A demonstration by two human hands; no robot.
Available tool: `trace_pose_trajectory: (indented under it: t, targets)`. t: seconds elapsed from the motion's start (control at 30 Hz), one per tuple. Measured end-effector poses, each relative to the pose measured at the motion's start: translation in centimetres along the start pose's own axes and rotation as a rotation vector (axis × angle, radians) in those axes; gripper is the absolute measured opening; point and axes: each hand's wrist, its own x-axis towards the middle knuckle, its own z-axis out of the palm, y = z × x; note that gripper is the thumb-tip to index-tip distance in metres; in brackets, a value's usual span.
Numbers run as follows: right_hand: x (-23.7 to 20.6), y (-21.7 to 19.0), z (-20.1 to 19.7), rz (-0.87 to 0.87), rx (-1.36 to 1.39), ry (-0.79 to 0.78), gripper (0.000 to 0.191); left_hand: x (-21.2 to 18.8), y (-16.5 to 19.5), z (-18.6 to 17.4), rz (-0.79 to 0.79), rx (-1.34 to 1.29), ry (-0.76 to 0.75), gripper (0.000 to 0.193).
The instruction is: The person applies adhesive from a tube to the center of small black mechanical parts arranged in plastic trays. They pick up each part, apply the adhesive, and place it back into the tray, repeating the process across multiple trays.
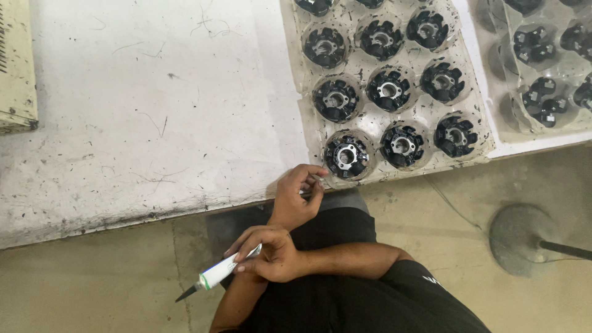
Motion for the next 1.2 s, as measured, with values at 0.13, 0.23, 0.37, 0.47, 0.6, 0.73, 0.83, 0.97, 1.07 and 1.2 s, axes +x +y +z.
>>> trace_pose_trajectory:
  t: [0.13,0.23,0.37,0.47,0.6,0.73,0.83,0.97,1.07,1.2]
  targets:
    - [-1.5,-1.7,-1.2,0.060,0.019,0.225,0.021,-0.8,-1.5,1.8,0.146,-0.145,0.297,0.021]
    - [-3.2,-4.5,-2.6,-0.136,0.163,0.393,0.023,-1.4,-2.1,1.6,0.221,-0.387,0.581,0.021]
    - [-4.5,-9.1,-6.1,-0.448,0.037,0.517,0.024,-3.7,1.4,-0.9,0.300,-0.545,0.702,0.034]
    - [-4.4,-10.6,-7.5,-0.433,0.009,0.633,0.025,-6.9,7.4,-2.1,0.372,-0.378,0.428,0.038]
    - [-3.3,-10.2,-8.0,-0.351,0.053,0.699,0.027,-7.6,12.8,-4.2,0.371,-0.692,-0.379,0.084]
    - [-2.9,-9.5,-7.8,-0.268,0.030,0.643,0.027,-7.1,14.8,-3.2,0.314,-1.014,-0.608,0.085]
    - [-3.0,-9.4,-7.5,-0.255,0.002,0.637,0.027,-7.0,14.8,-2.9,0.392,-1.087,-0.584,0.088]
    - [-2.8,-9.0,-7.3,-0.270,0.012,0.632,0.027,-7.5,15.0,-3.3,0.323,-1.130,-0.485,0.067]
    - [-2.6,-8.8,-7.5,-0.266,0.001,0.634,0.027,-7.2,15.3,-4.0,0.314,-1.084,-0.481,0.067]
    - [-2.5,-8.2,-7.8,-0.268,-0.019,0.628,0.028,-6.9,15.6,-4.0,0.364,-1.121,-0.518,0.070]
